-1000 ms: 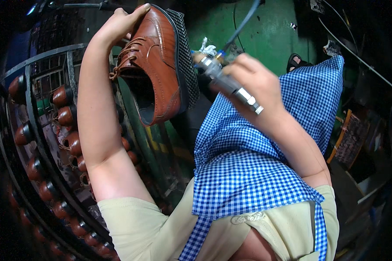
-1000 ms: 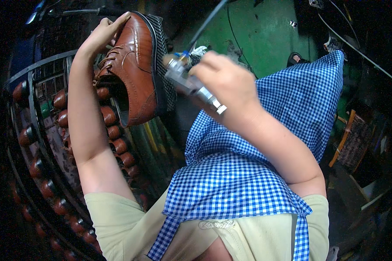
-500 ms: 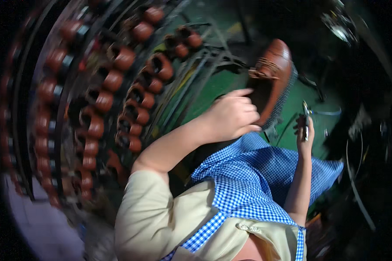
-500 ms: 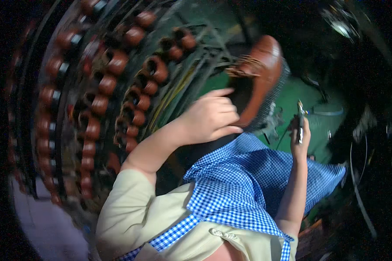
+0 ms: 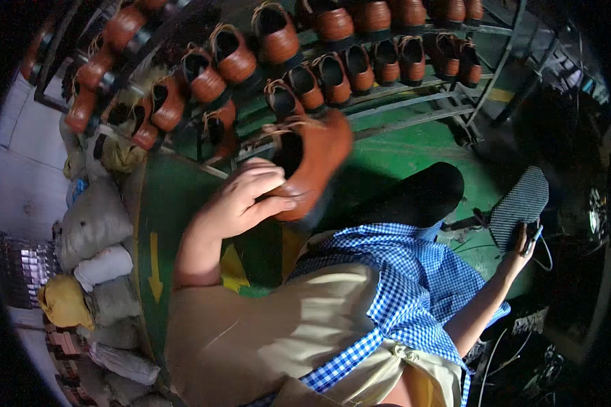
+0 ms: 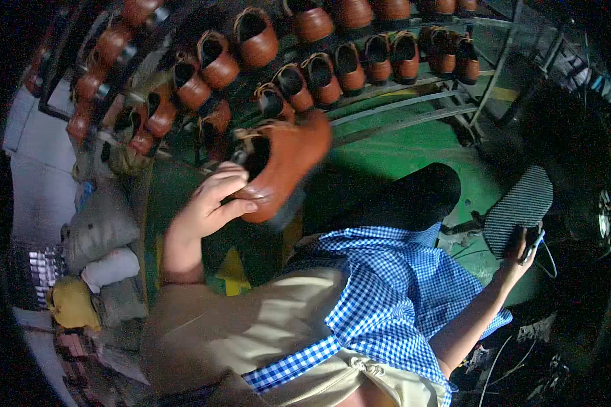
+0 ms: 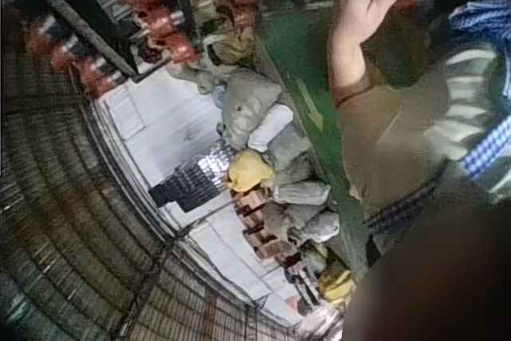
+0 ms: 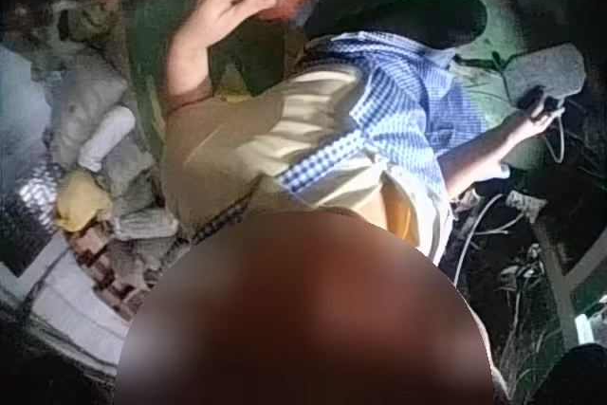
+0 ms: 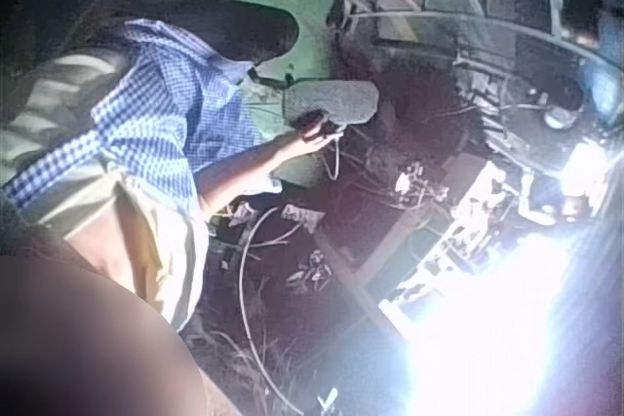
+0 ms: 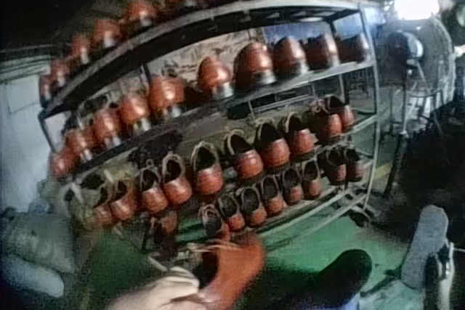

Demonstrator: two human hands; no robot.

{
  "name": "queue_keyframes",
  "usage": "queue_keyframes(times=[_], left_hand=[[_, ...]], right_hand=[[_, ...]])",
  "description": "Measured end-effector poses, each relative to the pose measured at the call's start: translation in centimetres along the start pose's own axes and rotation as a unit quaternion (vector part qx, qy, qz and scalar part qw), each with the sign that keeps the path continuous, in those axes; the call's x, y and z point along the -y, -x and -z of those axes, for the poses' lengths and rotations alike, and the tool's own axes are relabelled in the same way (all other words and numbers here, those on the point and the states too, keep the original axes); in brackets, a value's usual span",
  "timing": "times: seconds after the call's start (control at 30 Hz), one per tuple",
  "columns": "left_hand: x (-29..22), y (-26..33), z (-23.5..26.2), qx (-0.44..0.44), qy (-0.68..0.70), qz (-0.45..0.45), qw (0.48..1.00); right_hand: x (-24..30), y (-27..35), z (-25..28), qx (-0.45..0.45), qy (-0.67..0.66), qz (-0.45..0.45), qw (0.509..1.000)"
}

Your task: The worker uses a spray gun to apply adhesive or a finishing agent to the edge of the shoe upper where it meets the sole.

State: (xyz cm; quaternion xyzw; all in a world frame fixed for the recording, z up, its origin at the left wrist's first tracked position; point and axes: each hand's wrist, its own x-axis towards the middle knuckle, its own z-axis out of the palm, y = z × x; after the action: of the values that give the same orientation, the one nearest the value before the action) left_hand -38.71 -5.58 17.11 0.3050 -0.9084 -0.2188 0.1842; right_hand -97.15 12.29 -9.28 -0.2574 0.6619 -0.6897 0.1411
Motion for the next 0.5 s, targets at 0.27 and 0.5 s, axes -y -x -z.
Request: queue_keyframes(times=[0.27,0.5], left_hand=[[11.3,3.4,-2.9,-0.111,-0.212,0.157,0.958],[28.5,1.3,-5.1,-0.160,-0.313,0.192,0.916]], right_hand=[[-1.3,-3.0,3.2,0.030,0.070,0.033,0.997],[1.4,-2.2,2.2,0.009,0.077,0.032,0.996]])
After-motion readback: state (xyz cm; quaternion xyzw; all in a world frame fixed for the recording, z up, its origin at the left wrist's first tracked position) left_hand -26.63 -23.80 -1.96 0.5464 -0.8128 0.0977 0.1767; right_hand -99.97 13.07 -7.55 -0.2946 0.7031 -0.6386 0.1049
